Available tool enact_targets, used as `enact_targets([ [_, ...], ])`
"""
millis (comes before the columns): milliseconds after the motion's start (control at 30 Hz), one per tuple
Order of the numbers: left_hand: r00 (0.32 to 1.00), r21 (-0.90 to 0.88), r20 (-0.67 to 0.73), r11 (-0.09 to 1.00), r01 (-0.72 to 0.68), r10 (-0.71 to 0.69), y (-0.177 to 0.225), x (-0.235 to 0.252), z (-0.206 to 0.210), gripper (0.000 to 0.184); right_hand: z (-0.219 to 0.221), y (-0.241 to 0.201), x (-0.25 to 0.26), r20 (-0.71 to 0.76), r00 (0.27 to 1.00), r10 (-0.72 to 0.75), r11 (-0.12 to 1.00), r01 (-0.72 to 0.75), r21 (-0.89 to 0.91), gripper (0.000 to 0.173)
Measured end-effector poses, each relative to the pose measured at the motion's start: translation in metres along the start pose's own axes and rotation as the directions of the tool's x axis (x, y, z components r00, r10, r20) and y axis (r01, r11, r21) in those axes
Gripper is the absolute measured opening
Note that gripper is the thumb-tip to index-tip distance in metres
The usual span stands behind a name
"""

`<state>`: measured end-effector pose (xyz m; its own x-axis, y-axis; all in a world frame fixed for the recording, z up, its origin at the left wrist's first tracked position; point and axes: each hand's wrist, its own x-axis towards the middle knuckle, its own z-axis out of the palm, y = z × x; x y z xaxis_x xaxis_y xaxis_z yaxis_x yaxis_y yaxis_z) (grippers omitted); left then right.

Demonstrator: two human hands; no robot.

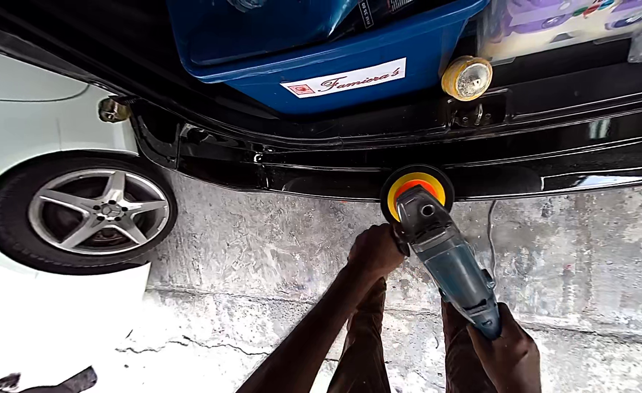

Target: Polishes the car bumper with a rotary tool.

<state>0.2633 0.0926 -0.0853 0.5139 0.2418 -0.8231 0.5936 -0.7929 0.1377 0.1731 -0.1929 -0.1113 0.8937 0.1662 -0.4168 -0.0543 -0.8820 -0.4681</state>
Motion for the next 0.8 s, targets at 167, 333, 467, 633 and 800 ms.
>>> enact_targets([
  [167, 0.992, -0.061, -0.108, 0.997, 0.053, -0.059, -0.055, -0.003, 0.001, 0.031, 0.031, -0.021, 0.004, -0.01, 0.997, -0.071, 0.994, 0.07, -0.082, 0.055],
  [333, 0.991, -0.069, -0.128, 0.997, 0.038, -0.047, -0.032, -0.004, 0.009, 0.03, 0.023, -0.002, 0.007, -0.027, 0.997, -0.066, 0.997, 0.065, -0.039, 0.057],
  [467, 0.999, -0.001, -0.026, 0.999, 0.043, -0.043, 0.03, -0.003, 0.015, 0.031, -0.003, 0.037, 0.007, -0.036, 0.999, -0.003, 1.0, 0.003, -0.002, 0.06],
  [633, 0.998, 0.062, 0.066, 0.998, -0.027, 0.023, 0.119, 0.001, 0.027, 0.03, -0.043, 0.094, 0.007, -0.002, 0.994, 0.108, 0.991, -0.107, 0.082, 0.058],
  [800, 0.99, 0.105, 0.092, 0.987, -0.12, 0.11, 0.202, 0.007, 0.044, 0.027, -0.078, 0.149, 0.011, -0.024, 0.978, 0.206, 0.972, -0.202, 0.119, 0.064],
])
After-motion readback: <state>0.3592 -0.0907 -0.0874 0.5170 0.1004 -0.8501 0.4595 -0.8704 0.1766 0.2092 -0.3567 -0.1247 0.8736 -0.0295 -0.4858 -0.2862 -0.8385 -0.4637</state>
